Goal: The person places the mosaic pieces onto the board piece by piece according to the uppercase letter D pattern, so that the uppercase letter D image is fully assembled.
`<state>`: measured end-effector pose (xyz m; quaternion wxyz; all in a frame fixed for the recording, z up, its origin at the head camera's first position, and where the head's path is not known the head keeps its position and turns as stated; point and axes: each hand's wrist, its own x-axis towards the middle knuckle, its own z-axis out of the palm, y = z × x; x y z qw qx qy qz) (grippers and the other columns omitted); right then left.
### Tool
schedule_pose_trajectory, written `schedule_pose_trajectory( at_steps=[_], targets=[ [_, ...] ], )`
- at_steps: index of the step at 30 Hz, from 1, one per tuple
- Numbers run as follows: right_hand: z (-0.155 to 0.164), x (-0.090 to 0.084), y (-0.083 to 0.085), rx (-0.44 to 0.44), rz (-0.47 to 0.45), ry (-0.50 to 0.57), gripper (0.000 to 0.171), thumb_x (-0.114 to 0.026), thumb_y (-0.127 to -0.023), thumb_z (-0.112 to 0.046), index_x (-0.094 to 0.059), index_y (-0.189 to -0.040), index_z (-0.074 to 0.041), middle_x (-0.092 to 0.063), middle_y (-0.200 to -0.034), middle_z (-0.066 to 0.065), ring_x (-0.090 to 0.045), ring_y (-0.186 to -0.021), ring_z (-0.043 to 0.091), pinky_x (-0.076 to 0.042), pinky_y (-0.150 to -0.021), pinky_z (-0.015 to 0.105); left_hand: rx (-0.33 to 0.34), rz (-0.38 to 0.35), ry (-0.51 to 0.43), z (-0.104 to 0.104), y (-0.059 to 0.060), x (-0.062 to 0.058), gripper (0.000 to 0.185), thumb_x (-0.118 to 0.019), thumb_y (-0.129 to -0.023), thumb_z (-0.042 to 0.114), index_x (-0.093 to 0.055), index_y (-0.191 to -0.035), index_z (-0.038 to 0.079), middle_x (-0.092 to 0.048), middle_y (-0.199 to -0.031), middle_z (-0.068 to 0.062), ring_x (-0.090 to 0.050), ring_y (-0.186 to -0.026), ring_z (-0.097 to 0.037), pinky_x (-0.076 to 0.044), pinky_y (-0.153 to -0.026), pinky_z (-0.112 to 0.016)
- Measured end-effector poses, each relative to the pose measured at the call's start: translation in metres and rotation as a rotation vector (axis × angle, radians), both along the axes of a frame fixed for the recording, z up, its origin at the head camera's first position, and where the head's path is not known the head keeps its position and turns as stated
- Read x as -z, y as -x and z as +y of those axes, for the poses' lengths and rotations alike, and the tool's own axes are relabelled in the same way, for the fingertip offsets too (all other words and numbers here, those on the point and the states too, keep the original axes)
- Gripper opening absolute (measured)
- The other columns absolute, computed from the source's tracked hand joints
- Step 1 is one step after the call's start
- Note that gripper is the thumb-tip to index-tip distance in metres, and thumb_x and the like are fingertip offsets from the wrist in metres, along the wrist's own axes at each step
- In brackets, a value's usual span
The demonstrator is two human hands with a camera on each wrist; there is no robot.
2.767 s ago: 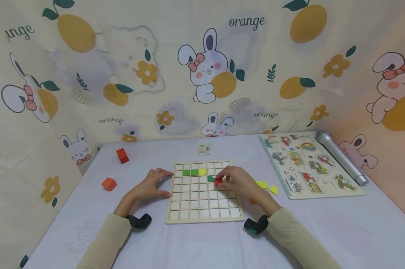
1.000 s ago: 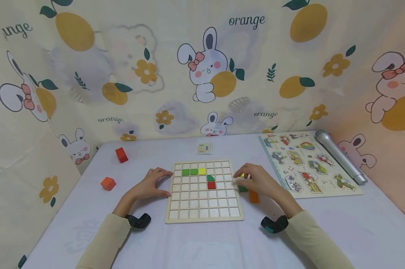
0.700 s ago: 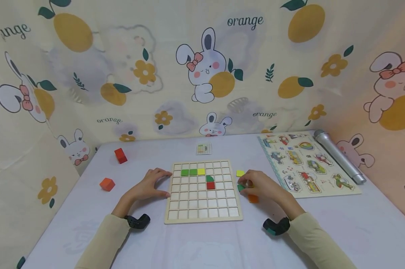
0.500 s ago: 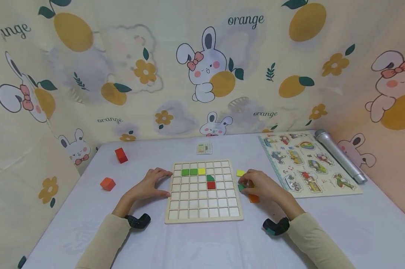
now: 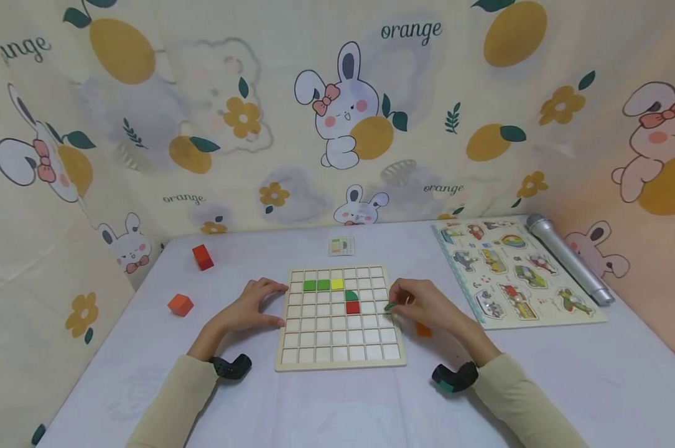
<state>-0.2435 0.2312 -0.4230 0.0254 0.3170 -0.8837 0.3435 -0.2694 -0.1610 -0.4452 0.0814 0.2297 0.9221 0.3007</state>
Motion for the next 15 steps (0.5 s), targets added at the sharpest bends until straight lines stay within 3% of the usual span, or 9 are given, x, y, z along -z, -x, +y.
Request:
schedule_pose_trajectory(
  at_steps=[7, 11, 15],
  targets=[
    [-0.035, 0.008, -0.002, -0.12, 0.026, 0.029, 0.02, -0.072, -0.08, -0.005, -0.059, -0.09, -0.016, -0.059, -0.087, -0.009, -0.053, -0.077, 0.007, -0.048, -0.068, 0.025, 0.005, 0.007, -0.001, 0.0, 0.001, 0.0, 0.077, -0.079, -0.07, 0.043, -0.048, -0.135, 0.016, -0.044, -0.131, -0.006, -0.033, -0.117, -0.025, -0.034, -0.097, -0.047],
    [-0.048, 0.017, -0.002, -0.175, 0.098, 0.041, 0.019, -0.074, -0.079, -0.007, -0.06, -0.089, -0.016, -0.059, -0.085, -0.009, -0.052, -0.074, 0.006, -0.047, -0.063, 0.022, 0.009, 0.015, -0.001, 0.0, 0.001, 0.001, 0.076, -0.079, -0.07, 0.043, -0.048, -0.135, 0.015, -0.045, -0.129, -0.006, -0.033, -0.116, -0.024, -0.034, -0.097, -0.047],
    [-0.055, 0.019, -0.003, -0.158, 0.18, 0.008, 0.017, -0.076, -0.077, -0.012, -0.063, -0.086, -0.019, -0.058, -0.083, -0.01, -0.05, -0.072, 0.005, -0.045, -0.06, 0.019, 0.014, 0.021, -0.01, 0.0, 0.0, 0.0, 0.076, -0.079, -0.071, 0.042, -0.049, -0.134, 0.014, -0.045, -0.129, -0.007, -0.033, -0.116, -0.025, -0.034, -0.096, -0.048]
  ],
)
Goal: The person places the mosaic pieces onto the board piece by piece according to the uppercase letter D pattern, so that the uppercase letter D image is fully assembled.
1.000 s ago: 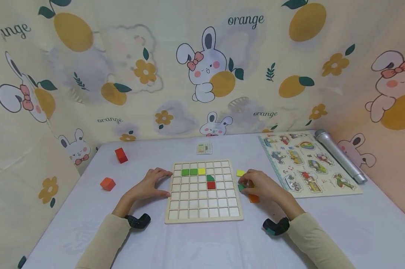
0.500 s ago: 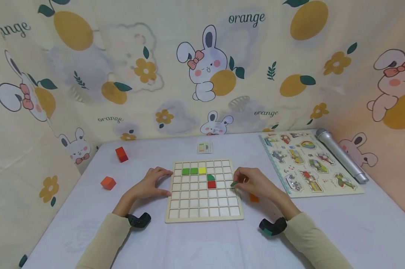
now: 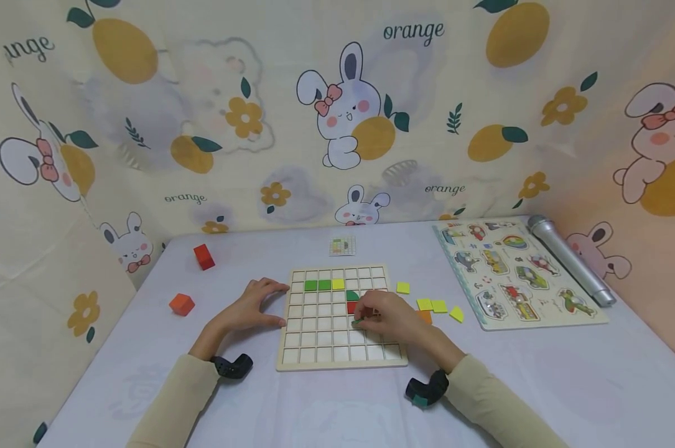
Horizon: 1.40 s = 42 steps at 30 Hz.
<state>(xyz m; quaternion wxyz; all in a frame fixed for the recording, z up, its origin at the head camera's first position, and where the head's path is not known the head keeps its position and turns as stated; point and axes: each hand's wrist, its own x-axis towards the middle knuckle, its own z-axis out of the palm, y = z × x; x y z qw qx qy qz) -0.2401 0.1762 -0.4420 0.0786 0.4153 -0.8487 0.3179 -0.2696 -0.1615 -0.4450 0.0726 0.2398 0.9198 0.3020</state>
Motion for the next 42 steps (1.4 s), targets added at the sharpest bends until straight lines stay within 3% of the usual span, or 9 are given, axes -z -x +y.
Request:
schedule_pose_trajectory(
  at_steps=[4, 8, 15, 21, 28, 34, 39, 42],
  targets=[
    [-0.001, -0.002, -0.002, 0.045, 0.001, -0.071, 0.012, -0.077, -0.076, -0.018, -0.067, -0.083, -0.021, -0.06, -0.085, -0.014, -0.052, -0.078, 0.004, -0.048, -0.067, 0.021, 0.003, 0.015, -0.009, 0.0, -0.002, -0.001, 0.076, -0.079, -0.071, 0.041, -0.049, -0.134, 0.012, -0.045, -0.128, -0.007, -0.033, -0.115, -0.026, -0.034, -0.096, -0.049],
    [0.001, -0.003, -0.002, 0.032, 0.016, -0.115, 0.007, -0.077, -0.076, -0.021, -0.072, -0.081, -0.022, -0.063, -0.089, -0.014, -0.055, -0.086, 0.004, -0.049, -0.075, 0.024, 0.002, 0.04, -0.002, 0.0, -0.002, 0.0, 0.076, -0.079, -0.071, 0.042, -0.049, -0.133, 0.01, -0.046, -0.126, -0.008, -0.035, -0.112, -0.025, -0.035, -0.094, -0.048],
    [0.003, -0.001, -0.001, 0.019, -0.023, -0.053, 0.012, -0.074, -0.079, -0.016, -0.069, -0.089, -0.017, -0.059, -0.094, -0.007, -0.054, -0.083, 0.008, -0.049, -0.07, 0.022, -0.013, -0.009, 0.003, 0.001, -0.001, -0.001, 0.076, -0.079, -0.071, 0.041, -0.049, -0.134, 0.014, -0.045, -0.13, -0.006, -0.033, -0.116, -0.024, -0.034, -0.097, -0.047],
    [0.002, -0.002, -0.001, 0.076, -0.075, -0.095, 0.015, -0.073, -0.081, -0.02, -0.071, -0.096, -0.018, -0.059, -0.094, -0.008, -0.052, -0.08, 0.005, -0.047, -0.067, 0.02, -0.005, 0.003, 0.005, -0.001, 0.0, 0.001, 0.075, -0.079, -0.07, 0.042, -0.049, -0.134, 0.015, -0.045, -0.13, -0.004, -0.033, -0.116, -0.023, -0.034, -0.098, -0.046],
    [-0.003, -0.003, -0.001, 0.057, -0.067, -0.097, 0.01, -0.072, -0.081, -0.018, -0.072, -0.091, -0.018, -0.06, -0.094, -0.008, -0.051, -0.08, 0.006, -0.046, -0.067, 0.02, 0.005, 0.008, -0.008, -0.002, -0.001, 0.001, 0.075, -0.079, -0.07, 0.043, -0.05, -0.133, 0.015, -0.045, -0.13, -0.004, -0.033, -0.117, -0.023, -0.033, -0.098, -0.046],
    [-0.004, -0.003, -0.001, 0.063, -0.117, -0.079, 0.019, -0.072, -0.081, -0.019, -0.071, -0.1, -0.016, -0.06, -0.096, -0.007, -0.052, -0.079, 0.007, -0.046, -0.067, 0.02, 0.0, 0.001, 0.0, -0.002, -0.001, 0.001, 0.075, -0.078, -0.071, 0.043, -0.049, -0.134, 0.016, -0.045, -0.13, -0.003, -0.032, -0.118, -0.023, -0.034, -0.098, -0.046],
    [0.004, -0.007, 0.002, 0.114, -0.179, -0.04, 0.026, -0.071, -0.083, -0.017, -0.067, -0.108, -0.015, -0.061, -0.097, -0.007, -0.054, -0.081, 0.007, -0.047, -0.069, 0.023, -0.001, -0.007, 0.001, -0.002, 0.0, 0.001, 0.074, -0.078, -0.071, 0.042, -0.049, -0.134, 0.016, -0.044, -0.131, -0.004, -0.032, -0.118, -0.023, -0.033, -0.099, -0.047],
    [0.013, -0.013, 0.007, 0.151, -0.164, -0.016, 0.025, -0.07, -0.083, -0.014, -0.066, -0.108, -0.011, -0.062, -0.096, -0.004, -0.053, -0.081, 0.009, -0.047, -0.07, 0.025, -0.006, -0.012, 0.003, -0.002, -0.001, 0.0, 0.075, -0.078, -0.071, 0.042, -0.049, -0.135, 0.016, -0.044, -0.131, -0.004, -0.032, -0.119, -0.024, -0.032, -0.099, -0.047]
  ],
)
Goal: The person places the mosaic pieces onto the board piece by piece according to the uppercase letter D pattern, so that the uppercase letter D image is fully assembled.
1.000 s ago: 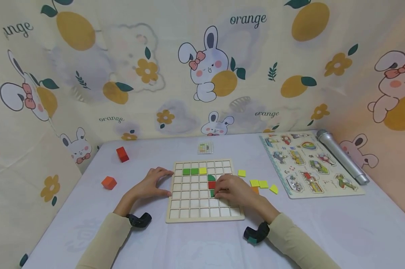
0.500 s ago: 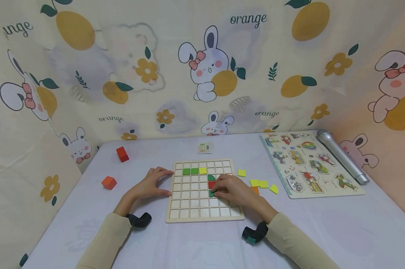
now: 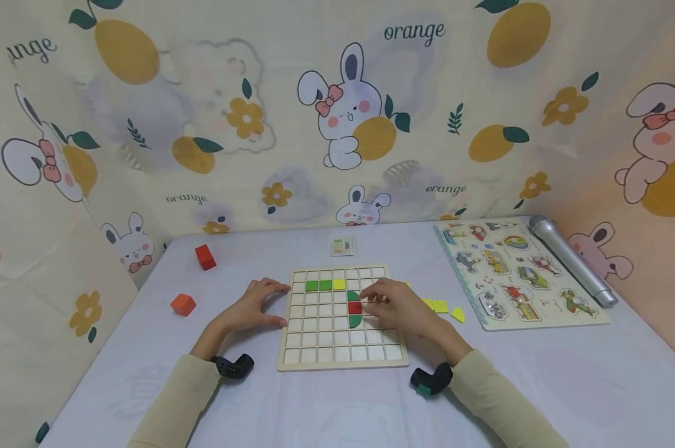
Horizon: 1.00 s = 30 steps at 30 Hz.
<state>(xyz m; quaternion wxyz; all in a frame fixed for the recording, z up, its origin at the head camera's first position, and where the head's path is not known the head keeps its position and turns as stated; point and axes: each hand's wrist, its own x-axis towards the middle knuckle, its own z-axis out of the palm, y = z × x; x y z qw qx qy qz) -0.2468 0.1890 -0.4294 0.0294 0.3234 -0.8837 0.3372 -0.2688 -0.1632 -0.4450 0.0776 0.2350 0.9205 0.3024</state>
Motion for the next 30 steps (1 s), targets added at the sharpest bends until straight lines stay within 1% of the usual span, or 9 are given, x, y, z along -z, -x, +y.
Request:
schedule_pose_trajectory(
  at_steps=[4, 7, 12, 14, 20, 23, 27, 30],
  targets=[
    [0.015, -0.008, 0.006, 0.059, 0.023, 0.02, 0.026, -0.072, -0.081, -0.01, -0.067, -0.107, -0.007, -0.064, -0.096, 0.004, -0.053, -0.08, 0.012, -0.048, -0.07, 0.027, -0.005, -0.003, 0.002, 0.001, -0.001, -0.001, 0.075, -0.079, -0.071, 0.042, -0.049, -0.134, 0.016, -0.044, -0.131, -0.004, -0.031, -0.119, -0.024, -0.033, -0.099, -0.048],
    [0.029, -0.011, 0.01, 0.099, 0.022, 0.023, 0.025, -0.072, -0.081, -0.01, -0.067, -0.106, -0.006, -0.064, -0.097, 0.007, -0.053, -0.08, 0.014, -0.049, -0.069, 0.026, -0.007, -0.007, -0.001, 0.001, -0.002, -0.001, 0.075, -0.079, -0.07, 0.042, -0.049, -0.134, 0.016, -0.045, -0.131, -0.004, -0.032, -0.119, -0.024, -0.033, -0.099, -0.047],
    [0.054, -0.011, 0.015, 0.12, 0.063, 0.012, 0.026, -0.072, -0.08, -0.008, -0.067, -0.106, -0.005, -0.065, -0.099, 0.008, -0.054, -0.079, 0.012, -0.049, -0.066, 0.025, -0.006, -0.01, -0.004, 0.002, -0.001, -0.001, 0.075, -0.079, -0.07, 0.042, -0.049, -0.134, 0.017, -0.044, -0.131, -0.004, -0.031, -0.119, -0.024, -0.033, -0.099, -0.047],
    [0.064, -0.011, 0.015, 0.129, 0.066, 0.004, 0.025, -0.071, -0.081, -0.008, -0.067, -0.106, -0.006, -0.065, -0.099, 0.008, -0.054, -0.078, 0.01, -0.048, -0.066, 0.024, -0.008, -0.008, 0.003, 0.002, -0.001, -0.001, 0.075, -0.079, -0.07, 0.042, -0.049, -0.134, 0.017, -0.044, -0.132, -0.004, -0.031, -0.12, -0.024, -0.034, -0.099, -0.047],
    [0.089, -0.015, 0.009, 0.163, 0.051, -0.043, 0.021, -0.071, -0.082, -0.011, -0.068, -0.103, -0.008, -0.067, -0.097, 0.005, -0.053, -0.075, 0.008, -0.047, -0.063, 0.024, -0.007, -0.008, 0.008, 0.002, -0.001, -0.001, 0.074, -0.079, -0.071, 0.042, -0.049, -0.134, 0.017, -0.044, -0.132, -0.004, -0.031, -0.12, -0.024, -0.034, -0.099, -0.047],
    [0.1, -0.018, 0.002, 0.204, 0.036, -0.087, 0.021, -0.071, -0.082, -0.011, -0.069, -0.102, -0.007, -0.067, -0.094, 0.004, -0.05, -0.073, 0.008, -0.044, -0.061, 0.022, -0.004, -0.008, 0.011, 0.002, -0.001, -0.002, 0.075, -0.078, -0.071, 0.042, -0.048, -0.135, 0.017, -0.044, -0.132, -0.005, -0.031, -0.12, -0.024, -0.033, -0.099, -0.047],
    [0.112, -0.022, -0.006, 0.264, -0.011, -0.156, 0.023, -0.073, -0.079, -0.012, -0.069, -0.101, -0.006, -0.066, -0.091, 0.002, -0.047, -0.071, 0.01, -0.04, -0.058, 0.021, -0.001, -0.009, 0.007, 0.002, -0.002, -0.003, 0.075, -0.078, -0.071, 0.042, -0.048, -0.135, 0.016, -0.044, -0.132, -0.005, -0.032, -0.12, -0.024, -0.034, -0.098, -0.048],
    [0.121, -0.023, -0.01, 0.268, -0.043, -0.19, 0.025, -0.075, -0.076, -0.012, -0.07, -0.1, -0.005, -0.066, -0.09, 0.002, -0.046, -0.069, 0.01, -0.039, -0.057, 0.022, 0.0, -0.008, 0.004, 0.002, -0.002, -0.003, 0.075, -0.078, -0.071, 0.041, -0.048, -0.135, 0.016, -0.044, -0.132, -0.005, -0.032, -0.12, -0.024, -0.034, -0.098, -0.048]
  ],
)
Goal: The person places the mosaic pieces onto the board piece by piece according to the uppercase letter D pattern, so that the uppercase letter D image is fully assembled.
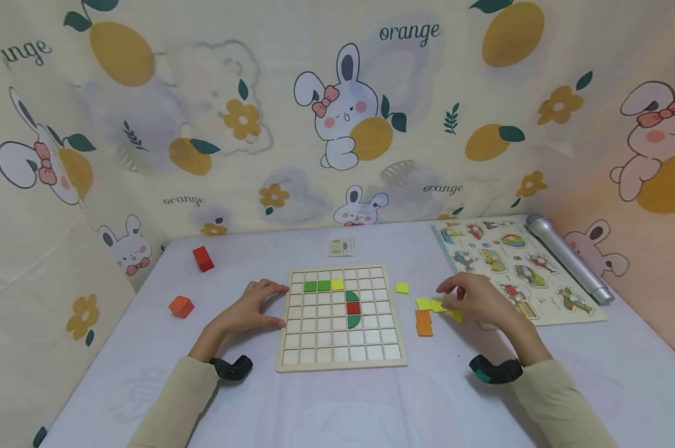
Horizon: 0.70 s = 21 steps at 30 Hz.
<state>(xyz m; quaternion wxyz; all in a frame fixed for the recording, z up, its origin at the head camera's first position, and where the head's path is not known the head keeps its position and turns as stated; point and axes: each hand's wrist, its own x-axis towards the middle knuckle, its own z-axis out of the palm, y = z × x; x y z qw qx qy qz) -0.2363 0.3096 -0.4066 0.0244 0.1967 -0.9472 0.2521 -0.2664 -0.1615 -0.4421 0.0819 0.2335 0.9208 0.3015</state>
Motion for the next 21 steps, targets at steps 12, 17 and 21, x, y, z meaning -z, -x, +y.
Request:
schedule_pose_trajectory(
  at_steps=[12, 17, 21],
  targets=[
    [0.016, -0.002, -0.01, 0.021, -0.138, -0.088, 0.027, -0.077, -0.074, -0.01, -0.071, -0.1, -0.01, -0.061, -0.084, -0.003, -0.043, -0.067, 0.013, -0.036, -0.054, 0.023, -0.014, 0.004, 0.014, 0.0, 0.003, 0.004, 0.074, -0.078, -0.071, 0.043, -0.049, -0.134, 0.019, -0.044, -0.132, -0.003, -0.031, -0.12, -0.023, -0.034, -0.099, -0.046],
    [0.019, 0.004, -0.009, 0.007, -0.132, -0.095, 0.024, -0.076, -0.075, -0.009, -0.071, -0.097, -0.016, -0.061, -0.085, -0.005, -0.043, -0.067, 0.01, -0.037, -0.055, 0.022, -0.013, 0.002, 0.011, 0.0, 0.003, 0.004, 0.074, -0.078, -0.07, 0.044, -0.049, -0.134, 0.019, -0.044, -0.132, -0.003, -0.031, -0.12, -0.023, -0.033, -0.099, -0.047],
    [0.019, 0.005, -0.009, -0.013, -0.106, -0.09, 0.023, -0.077, -0.074, -0.01, -0.072, -0.096, -0.017, -0.061, -0.087, -0.004, -0.042, -0.067, 0.01, -0.037, -0.056, 0.022, -0.014, 0.005, 0.007, -0.001, 0.003, 0.004, 0.075, -0.078, -0.07, 0.044, -0.049, -0.134, 0.019, -0.044, -0.132, -0.003, -0.031, -0.12, -0.023, -0.034, -0.099, -0.047]
  ],
)
